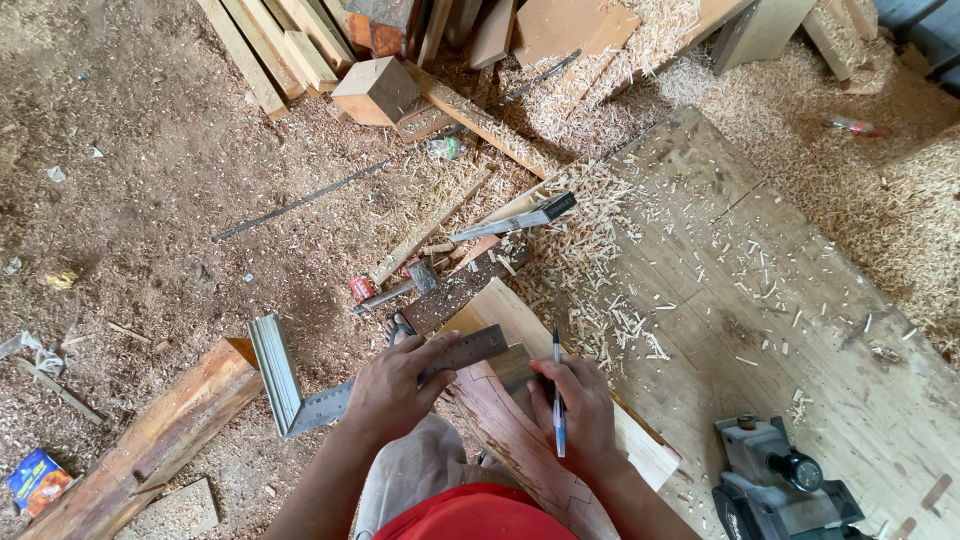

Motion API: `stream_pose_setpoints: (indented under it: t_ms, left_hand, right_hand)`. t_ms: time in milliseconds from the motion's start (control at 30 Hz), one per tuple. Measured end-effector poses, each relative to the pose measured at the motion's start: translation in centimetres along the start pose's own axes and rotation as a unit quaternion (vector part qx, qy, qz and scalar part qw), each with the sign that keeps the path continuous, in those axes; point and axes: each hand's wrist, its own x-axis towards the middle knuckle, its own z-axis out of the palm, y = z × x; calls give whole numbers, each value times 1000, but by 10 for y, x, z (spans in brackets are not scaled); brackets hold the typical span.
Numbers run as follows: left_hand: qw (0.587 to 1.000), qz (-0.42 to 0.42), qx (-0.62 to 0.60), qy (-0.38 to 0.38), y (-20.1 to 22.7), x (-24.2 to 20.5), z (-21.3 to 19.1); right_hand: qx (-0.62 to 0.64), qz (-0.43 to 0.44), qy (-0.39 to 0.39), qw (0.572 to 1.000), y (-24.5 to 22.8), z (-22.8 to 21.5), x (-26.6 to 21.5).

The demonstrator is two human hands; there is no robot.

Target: The person uses a small wooden template and a marker to trace a curved design onto a larger piece of wood. They reposition the template several times to complete the outline.

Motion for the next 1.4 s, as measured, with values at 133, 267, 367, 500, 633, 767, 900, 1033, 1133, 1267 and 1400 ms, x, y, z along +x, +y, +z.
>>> stream_pose_setpoints:
  t_ms: [133,267,367,500,633,767,900,1033,1133,1267,1400]
  left_hand:
    - [1000,-4,2,-6,-1,0,1]
    - [1000,2,3,0,-2,0,2]
    - [999,29,8,24,-6,0,5]
    - [996,-45,-65,51,-18,-4,13]
    - [966,-128,-172,147,-40,-13,32]
    - [944,-180,-167,222,-78,-24,60]
    - [945,-265,-145,128,-128,-46,101]
    - [912,-380,-155,-11,-171,-91,156]
    - [930,-338,-138,40,-195,-121,192]
    - [928,-325,-167,76,-209,-141,215]
    - [918,-351,-149,111,-203,-136,209]
  right_hand:
    - [-1,-1,1,1000,0,0,-1]
    - [-1,-12,6,1000,0,0,0]
    - [2,-4,4,1000,-1,0,0]
    - [-1,-8,10,1000,-1,1,0]
    - [-1,-6,14,1000,0,1,-2]
    - [-5,-7,16,1000,1,2,-1]
    - [2,-8,12,1000,1,1,-1]
    - [1,1,7,1000,-2,1,-1]
    - [0,1,13,1000,-1,0,1]
    - [8,13,-7,1000,1,0,-1]
    - [5,-3,12,1000,0,0,-1]
